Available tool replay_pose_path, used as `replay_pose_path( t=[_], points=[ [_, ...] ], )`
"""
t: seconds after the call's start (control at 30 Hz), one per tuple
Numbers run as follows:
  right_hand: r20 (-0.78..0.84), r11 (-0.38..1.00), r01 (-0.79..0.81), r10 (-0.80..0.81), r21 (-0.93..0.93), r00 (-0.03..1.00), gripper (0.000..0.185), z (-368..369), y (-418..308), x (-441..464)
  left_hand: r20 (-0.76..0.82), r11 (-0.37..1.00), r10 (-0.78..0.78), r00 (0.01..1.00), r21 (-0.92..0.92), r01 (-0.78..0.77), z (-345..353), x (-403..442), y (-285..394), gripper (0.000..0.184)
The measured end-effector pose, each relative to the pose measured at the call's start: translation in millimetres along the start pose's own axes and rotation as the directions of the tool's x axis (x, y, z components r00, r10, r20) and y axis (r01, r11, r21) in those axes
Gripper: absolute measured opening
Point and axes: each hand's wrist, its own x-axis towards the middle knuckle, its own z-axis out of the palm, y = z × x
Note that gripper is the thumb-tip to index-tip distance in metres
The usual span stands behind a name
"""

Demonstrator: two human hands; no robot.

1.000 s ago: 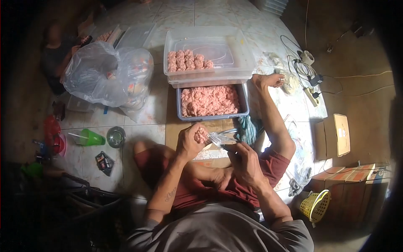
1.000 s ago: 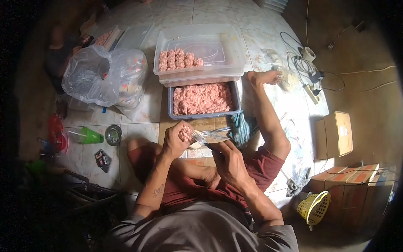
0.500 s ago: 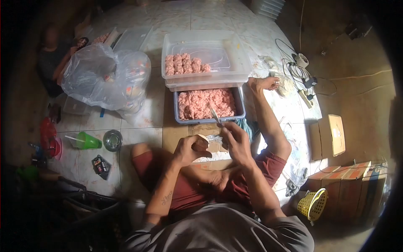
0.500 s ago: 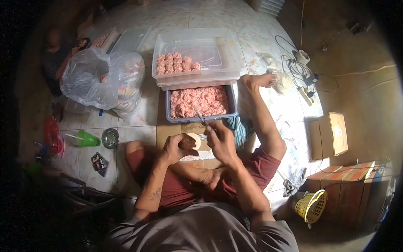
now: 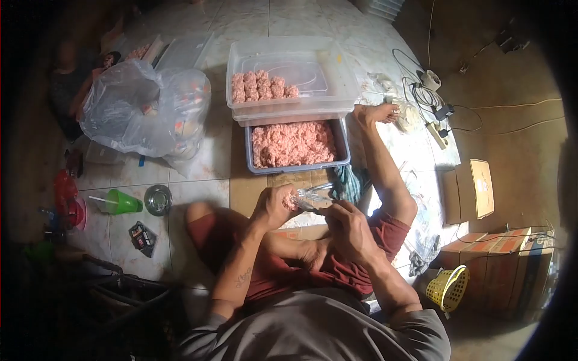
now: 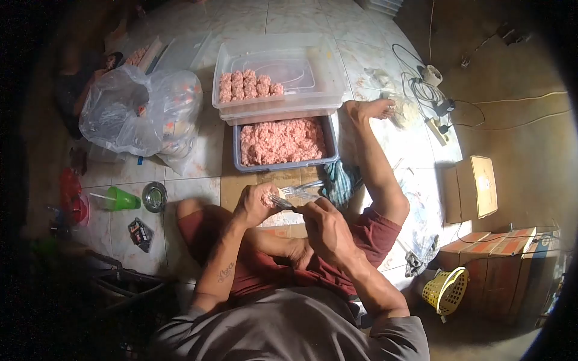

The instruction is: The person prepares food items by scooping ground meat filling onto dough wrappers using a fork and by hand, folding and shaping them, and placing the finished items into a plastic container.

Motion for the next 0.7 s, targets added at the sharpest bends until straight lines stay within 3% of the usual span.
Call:
replay_pose_path(
  t=[0.07, 0.13, 0.2, 0.27, 0.3, 0.33, 0.4, 0.43, 0.47, 0.5, 0.53, 0.6, 0.63, 0.67, 0.7],
  points=[
    [-0.121, 0.995, -0.086, 0.091, 0.042, 0.989, 0.026, -6, -10, 2, -0.022, 0.997, 0.022, 1.000, -0.080, -0.024, 4, 1, -3, 0.022],
    [-0.070, 0.999, 0.042, -0.040, 0.034, 0.997, 0.018, 6, 4, 4, -0.027, 0.984, -0.079, 0.997, -0.164, 0.073, 7, 3, 2, 0.023],
    [-0.096, 0.996, 0.039, -0.031, 0.079, 0.995, 0.018, 5, 3, 3, -0.035, 0.983, 0.013, 0.999, -0.184, -0.020, -5, 4, 6, 0.022],
    [-0.216, 0.988, -0.065, 0.095, 0.141, 0.972, 0.018, 7, 1, -1, -0.020, 0.910, 0.073, 0.997, -0.407, -0.074, -15, -6, 4, 0.022],
    [-0.204, 0.994, 0.027, -0.005, 0.102, 0.979, 0.018, 11, 5, 1, 0.026, 0.865, -0.041, 0.999, -0.499, 0.048, -6, -7, -3, 0.023],
    [-0.096, 0.990, 0.055, -0.042, 0.132, 0.994, 0.019, 25, 22, -1, 0.033, 0.867, -0.045, 0.998, -0.496, 0.055, 0, -10, -11, 0.023],
    [-0.124, 0.992, 0.046, -0.032, 0.115, 0.992, 0.017, 30, 24, 0, -0.127, 0.994, 0.028, 0.992, -0.099, -0.041, 4, -5, -11, 0.029],
    [-0.124, 0.967, -0.084, 0.116, 0.239, 0.986, 0.018, 25, 20, 1, -0.194, 0.898, -0.117, 0.974, -0.439, 0.020, 26, -7, -32, 0.030],
    [-0.098, 0.906, -0.219, 0.271, 0.364, 0.958, 0.020, 19, 10, -3, -0.195, 0.900, -0.116, 0.974, -0.435, 0.020, 20, -4, -26, 0.030],
    [-0.173, 0.948, -0.123, 0.179, 0.293, 0.968, 0.021, 14, 2, -1, -0.136, 0.936, -0.149, 0.979, -0.339, 0.095, 15, -5, -21, 0.030],
    [-0.173, 0.945, -0.134, 0.192, 0.298, 0.966, 0.021, 19, 8, -2, -0.077, 0.958, -0.186, 0.980, -0.237, 0.163, 11, -7, -14, 0.031],
    [-0.081, 0.990, -0.055, 0.066, 0.129, 0.995, 0.022, 27, 20, 2, -0.120, 0.954, -0.134, 0.984, -0.283, 0.096, 11, -5, -1, 0.032],
    [-0.133, 0.983, -0.064, 0.087, 0.170, 0.987, 0.021, 27, 21, -2, -0.122, 0.953, -0.014, 0.992, -0.301, -0.024, 6, -5, -1, 0.032],
    [-0.206, 0.915, -0.089, 0.182, 0.393, 0.962, 0.020, 30, 20, -4, -0.131, 0.938, 0.108, 0.985, -0.315, -0.145, 1, -4, -1, 0.032],
    [-0.209, 0.931, -0.111, 0.192, 0.348, 0.959, 0.020, 28, 21, -4, -0.115, 0.923, 0.061, 0.991, -0.373, -0.100, -3, -7, 0, 0.029]
  ],
)
